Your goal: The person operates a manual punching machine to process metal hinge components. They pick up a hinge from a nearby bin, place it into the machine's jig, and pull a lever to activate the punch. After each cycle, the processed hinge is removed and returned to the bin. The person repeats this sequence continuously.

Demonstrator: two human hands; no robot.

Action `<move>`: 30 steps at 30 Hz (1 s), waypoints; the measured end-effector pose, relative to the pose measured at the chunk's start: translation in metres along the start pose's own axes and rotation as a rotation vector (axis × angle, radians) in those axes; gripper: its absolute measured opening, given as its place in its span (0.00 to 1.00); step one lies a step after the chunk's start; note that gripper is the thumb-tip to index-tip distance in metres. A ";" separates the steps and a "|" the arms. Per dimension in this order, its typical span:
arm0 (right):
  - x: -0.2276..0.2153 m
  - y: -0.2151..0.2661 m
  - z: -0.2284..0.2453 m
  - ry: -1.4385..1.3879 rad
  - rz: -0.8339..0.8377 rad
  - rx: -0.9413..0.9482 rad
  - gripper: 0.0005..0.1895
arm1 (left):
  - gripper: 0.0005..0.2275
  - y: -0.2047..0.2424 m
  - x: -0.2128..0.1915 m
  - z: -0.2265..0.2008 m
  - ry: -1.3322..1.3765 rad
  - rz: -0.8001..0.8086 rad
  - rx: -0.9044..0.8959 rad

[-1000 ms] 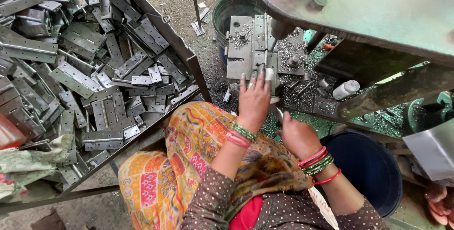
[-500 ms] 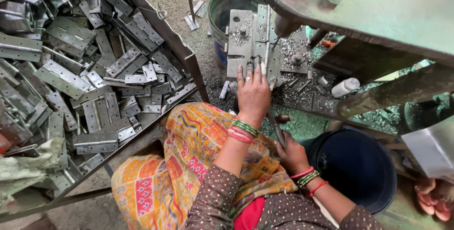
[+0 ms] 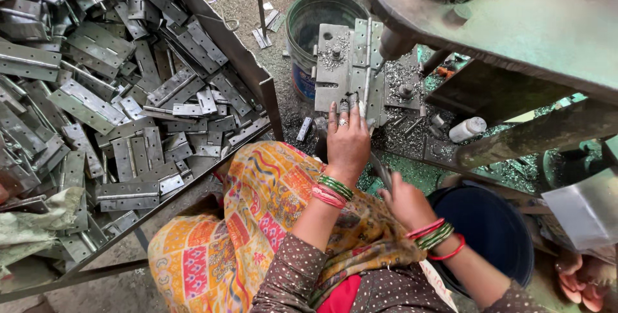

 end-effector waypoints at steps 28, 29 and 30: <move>0.001 -0.002 0.003 0.027 0.080 0.048 0.24 | 0.15 -0.026 0.013 0.009 -0.017 -0.002 -0.021; -0.014 -0.007 0.004 0.034 0.091 0.044 0.25 | 0.14 -0.027 0.015 0.008 -0.049 -0.009 -0.014; -0.024 -0.008 0.006 0.041 0.102 0.039 0.25 | 0.15 -0.027 0.018 0.006 -0.080 -0.016 -0.006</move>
Point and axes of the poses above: each hand's wrist, its own y-axis away from the middle knuckle, its own x-axis out of the palm, z = x × y, the point moved 10 cm from there along -y, towards the middle knuckle, and after that the axes turned 4 degrees about y, right-handed, at the moved point
